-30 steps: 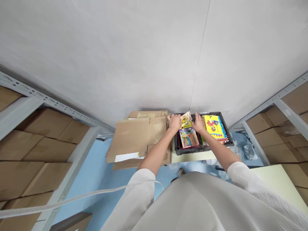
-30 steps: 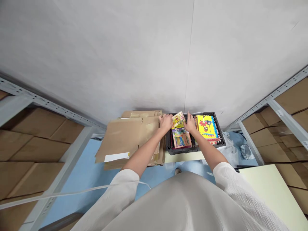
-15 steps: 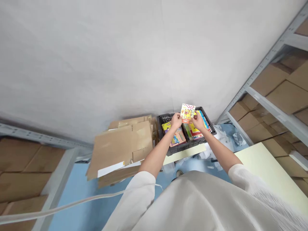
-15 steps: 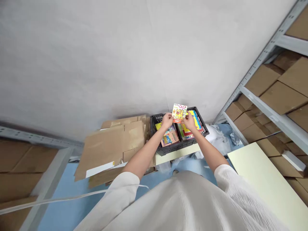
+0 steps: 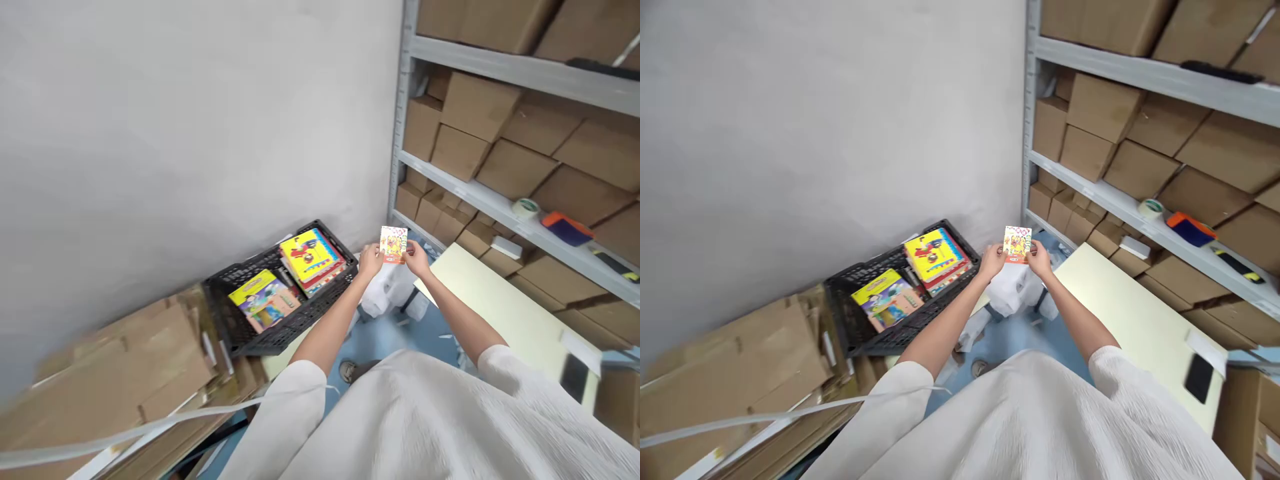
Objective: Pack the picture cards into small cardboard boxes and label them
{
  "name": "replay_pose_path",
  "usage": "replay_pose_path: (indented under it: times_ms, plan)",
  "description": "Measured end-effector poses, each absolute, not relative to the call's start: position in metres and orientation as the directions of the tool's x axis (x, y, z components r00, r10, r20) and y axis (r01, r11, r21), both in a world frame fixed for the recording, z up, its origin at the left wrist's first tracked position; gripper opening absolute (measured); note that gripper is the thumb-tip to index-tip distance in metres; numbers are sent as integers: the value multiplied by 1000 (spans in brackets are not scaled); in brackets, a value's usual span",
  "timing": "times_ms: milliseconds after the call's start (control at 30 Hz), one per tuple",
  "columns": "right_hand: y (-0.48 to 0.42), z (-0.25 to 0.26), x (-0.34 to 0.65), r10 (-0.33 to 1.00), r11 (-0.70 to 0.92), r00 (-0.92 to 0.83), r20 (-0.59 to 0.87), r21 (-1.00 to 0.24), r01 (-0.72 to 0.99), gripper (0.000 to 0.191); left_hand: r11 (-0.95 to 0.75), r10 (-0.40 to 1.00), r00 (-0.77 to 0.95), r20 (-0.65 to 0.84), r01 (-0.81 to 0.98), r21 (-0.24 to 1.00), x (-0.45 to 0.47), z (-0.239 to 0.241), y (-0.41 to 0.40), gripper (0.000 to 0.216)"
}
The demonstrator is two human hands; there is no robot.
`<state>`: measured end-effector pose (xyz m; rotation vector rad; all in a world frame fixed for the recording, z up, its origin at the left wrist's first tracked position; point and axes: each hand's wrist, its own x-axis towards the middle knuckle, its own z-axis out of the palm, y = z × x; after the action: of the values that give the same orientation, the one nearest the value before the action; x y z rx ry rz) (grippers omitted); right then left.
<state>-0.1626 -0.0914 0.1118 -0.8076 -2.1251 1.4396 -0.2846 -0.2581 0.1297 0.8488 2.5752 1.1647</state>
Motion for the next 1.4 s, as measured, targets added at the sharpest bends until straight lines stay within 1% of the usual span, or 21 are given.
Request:
replay_pose_path:
  times_ms: [133,300,533,633,767,867,933,1033,1133,1200,1300,1400]
  plan:
    - [-40,85,-85,777,229,-628,-41,-912,342,58,492,714,-699,-42,458,740,-232,99,-188,28]
    - [0,61,-6,854,164,-501,-139,-842,514,59,463,820,-554,-142,497,733,-174,67,-126,36]
    - [24,32,54,897,31,-363,-251,-785,619,66,494,866,-403,-297,587,642,-133,34,-73,33]
    - [30,17,61,907,-28,-308,-287,-772,635,65,497,868,-358,-344,626,602,-129,21,-55,39]
    - [40,-2,60,907,-151,-210,-364,-749,645,59,489,867,-296,-401,663,567,-133,2,-32,44]
    - [48,-17,55,896,-261,-124,-427,-731,631,58,467,873,-243,-424,669,578,-138,-12,-15,43]
    - [53,-26,52,880,-342,-71,-469,-731,590,61,455,878,-219,-426,659,599,-139,-22,-5,44]
    - [55,-40,51,853,-456,-16,-522,-758,467,70,434,888,-190,-418,645,629,-137,-37,7,47]
    - [55,-51,53,848,-492,-17,-530,-798,348,75,400,896,-126,-426,645,651,-135,-49,13,47]
    - [55,-57,56,845,-499,-10,-535,-795,344,74,378,898,-80,-433,646,664,-135,-56,14,51]
    - [55,-64,61,822,-538,33,-569,-756,373,70,348,906,-50,-421,654,671,-134,-60,15,59]
    - [55,-68,65,811,-563,61,-581,-749,350,68,303,918,-7,-396,657,691,-132,-60,16,59]
